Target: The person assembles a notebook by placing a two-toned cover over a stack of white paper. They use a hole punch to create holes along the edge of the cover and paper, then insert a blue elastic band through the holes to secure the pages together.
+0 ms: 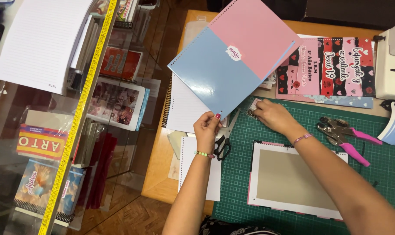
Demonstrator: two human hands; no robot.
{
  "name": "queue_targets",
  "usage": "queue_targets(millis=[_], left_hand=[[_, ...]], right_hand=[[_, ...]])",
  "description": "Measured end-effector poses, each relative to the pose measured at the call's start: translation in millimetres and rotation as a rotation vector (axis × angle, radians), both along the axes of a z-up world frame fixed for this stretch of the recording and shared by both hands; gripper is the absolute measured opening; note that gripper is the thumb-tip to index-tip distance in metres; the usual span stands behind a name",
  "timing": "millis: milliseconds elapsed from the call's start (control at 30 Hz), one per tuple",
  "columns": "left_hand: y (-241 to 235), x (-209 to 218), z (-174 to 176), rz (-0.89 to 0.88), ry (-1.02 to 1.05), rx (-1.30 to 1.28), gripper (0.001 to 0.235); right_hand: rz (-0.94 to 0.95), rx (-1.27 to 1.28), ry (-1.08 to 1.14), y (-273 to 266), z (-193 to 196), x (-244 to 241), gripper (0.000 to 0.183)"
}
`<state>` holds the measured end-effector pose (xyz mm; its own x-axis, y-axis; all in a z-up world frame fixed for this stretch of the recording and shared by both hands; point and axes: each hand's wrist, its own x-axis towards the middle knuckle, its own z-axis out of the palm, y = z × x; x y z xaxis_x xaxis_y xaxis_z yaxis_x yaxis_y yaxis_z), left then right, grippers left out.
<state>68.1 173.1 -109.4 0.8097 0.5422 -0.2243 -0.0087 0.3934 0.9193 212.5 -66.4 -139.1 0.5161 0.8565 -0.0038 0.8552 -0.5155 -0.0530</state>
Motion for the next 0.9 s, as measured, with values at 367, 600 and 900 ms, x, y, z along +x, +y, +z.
queue_targets(millis=[367, 600, 900], left_hand=[[-3, -2, 3, -0.006, 0.009, 0.008, 0.005], [-3, -3, 2, -0.003, 0.010, 0.011, 0.006], [-16, -3, -2, -0.031, 0.017, 0.007, 0.005]], right_hand=[[0.016, 0.033, 0.058, 9, -34, 13, 0.008], [-0.084, 0.027, 0.169, 10, -14, 9, 0.009], [-0.474, 0.698, 0.847, -5, 20, -26, 0.017]])
